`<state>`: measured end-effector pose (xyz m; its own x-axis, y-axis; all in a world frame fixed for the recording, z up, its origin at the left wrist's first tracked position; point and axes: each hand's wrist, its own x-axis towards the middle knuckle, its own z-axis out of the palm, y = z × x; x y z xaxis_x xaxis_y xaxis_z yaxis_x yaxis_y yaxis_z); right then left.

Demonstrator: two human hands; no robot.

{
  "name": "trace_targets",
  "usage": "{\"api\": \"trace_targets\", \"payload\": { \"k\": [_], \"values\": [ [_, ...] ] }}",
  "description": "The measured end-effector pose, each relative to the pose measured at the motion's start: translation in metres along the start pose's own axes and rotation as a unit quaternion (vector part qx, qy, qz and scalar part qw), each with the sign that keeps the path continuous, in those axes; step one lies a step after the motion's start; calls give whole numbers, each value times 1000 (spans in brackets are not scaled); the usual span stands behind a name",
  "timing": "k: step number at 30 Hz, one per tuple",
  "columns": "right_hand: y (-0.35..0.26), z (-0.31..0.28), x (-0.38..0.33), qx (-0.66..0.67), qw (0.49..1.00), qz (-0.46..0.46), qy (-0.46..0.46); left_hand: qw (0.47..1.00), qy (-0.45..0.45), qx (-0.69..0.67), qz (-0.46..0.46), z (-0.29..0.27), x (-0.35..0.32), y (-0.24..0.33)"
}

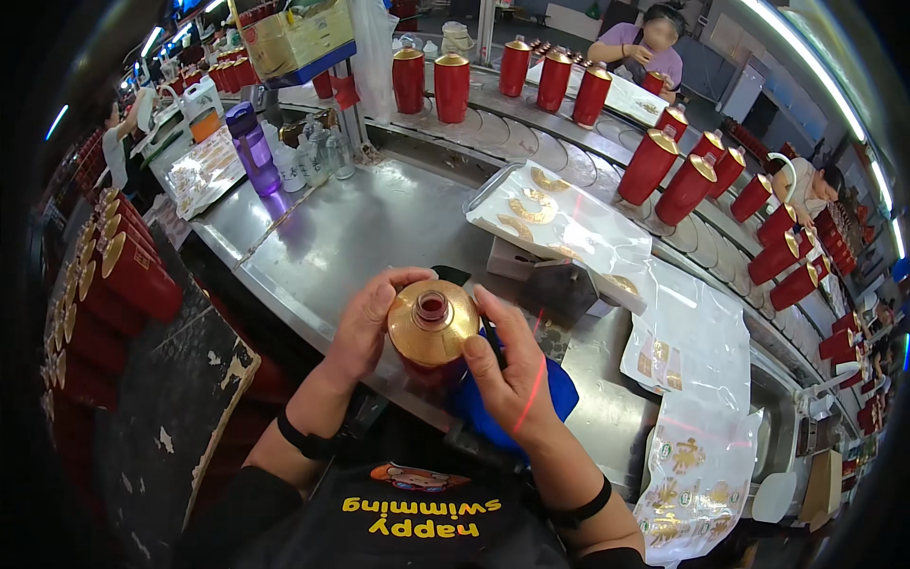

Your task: Applying labels and seals to red and gold liquor bottles on an assembly line.

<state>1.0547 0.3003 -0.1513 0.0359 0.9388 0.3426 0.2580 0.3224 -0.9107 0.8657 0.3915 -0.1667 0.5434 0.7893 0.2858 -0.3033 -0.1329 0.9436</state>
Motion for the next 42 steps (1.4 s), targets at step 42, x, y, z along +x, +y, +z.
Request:
{"api": "trace_targets", "payload": {
  "k": [42],
  "values": [
    [4, 3, 4, -48, 996, -73, 24, 996, 82, -25, 25, 46, -17, 10]
  ]
}}
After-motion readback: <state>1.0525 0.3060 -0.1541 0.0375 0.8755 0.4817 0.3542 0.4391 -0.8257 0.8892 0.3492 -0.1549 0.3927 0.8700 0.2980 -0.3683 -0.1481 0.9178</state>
